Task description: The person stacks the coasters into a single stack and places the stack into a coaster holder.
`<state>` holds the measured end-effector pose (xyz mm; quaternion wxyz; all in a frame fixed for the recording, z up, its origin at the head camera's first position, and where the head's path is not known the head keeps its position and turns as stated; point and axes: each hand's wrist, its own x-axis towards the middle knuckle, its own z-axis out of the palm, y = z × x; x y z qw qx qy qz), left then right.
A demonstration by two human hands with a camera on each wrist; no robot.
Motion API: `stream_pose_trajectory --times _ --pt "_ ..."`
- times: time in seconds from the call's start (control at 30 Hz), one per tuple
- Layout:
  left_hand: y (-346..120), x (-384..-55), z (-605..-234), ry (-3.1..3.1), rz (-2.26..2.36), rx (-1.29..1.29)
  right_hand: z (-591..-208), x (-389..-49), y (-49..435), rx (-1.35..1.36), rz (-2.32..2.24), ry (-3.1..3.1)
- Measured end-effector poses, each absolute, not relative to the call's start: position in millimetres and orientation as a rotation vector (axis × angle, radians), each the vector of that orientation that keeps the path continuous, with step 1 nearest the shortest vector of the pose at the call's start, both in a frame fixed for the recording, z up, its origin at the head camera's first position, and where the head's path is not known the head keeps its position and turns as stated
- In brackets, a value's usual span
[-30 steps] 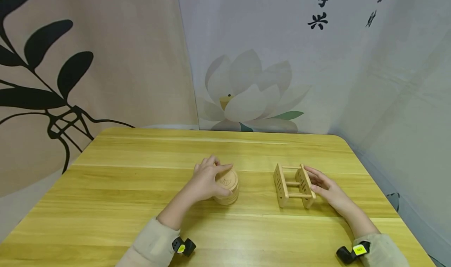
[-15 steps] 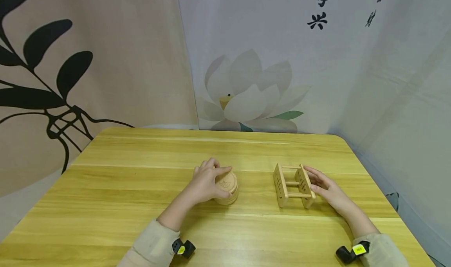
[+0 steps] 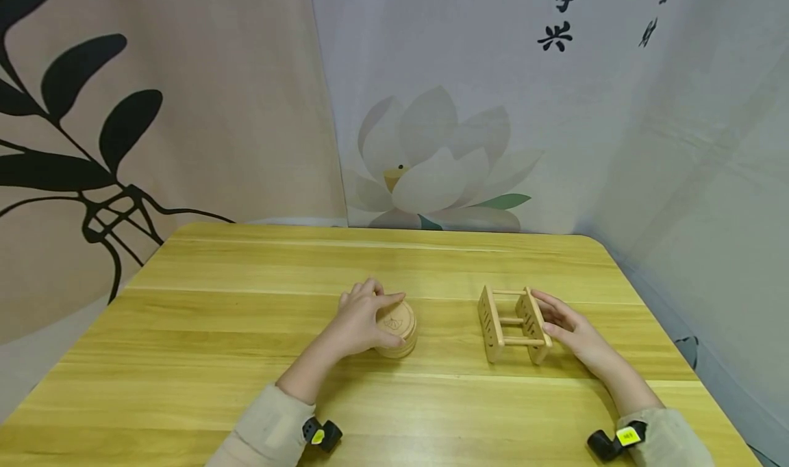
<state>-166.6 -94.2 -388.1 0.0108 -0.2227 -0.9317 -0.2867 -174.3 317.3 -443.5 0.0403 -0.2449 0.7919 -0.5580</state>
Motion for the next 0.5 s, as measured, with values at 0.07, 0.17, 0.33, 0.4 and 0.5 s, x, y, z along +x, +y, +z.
stream_pose_trajectory --times 0.07,0.17,0.33,0.4,0.5 --pt "-93.9 -166.9 -389.2 -2.909 -0.899 -0.692 -443.9 -174.3 317.6 -0.75 -1.713 2.421" --pt "-93.3 -166.8 -389.4 -2.915 -0.903 -0.691 -444.4 -174.1 318.0 -0.746 -1.718 2.421" --pt "-92.1 -166.9 -389.1 -2.922 -0.917 -0.685 -443.9 -174.5 318.1 -0.744 -1.713 2.419" --pt "-91.8 -167.1 -389.2 -2.924 -0.93 -0.678 -444.1 -175.2 318.2 -0.749 -1.71 2.421" --pt "-91.5 -167.4 -389.8 -2.93 -0.936 -0.67 -445.3 -176.3 318.9 -0.752 -1.707 2.422"
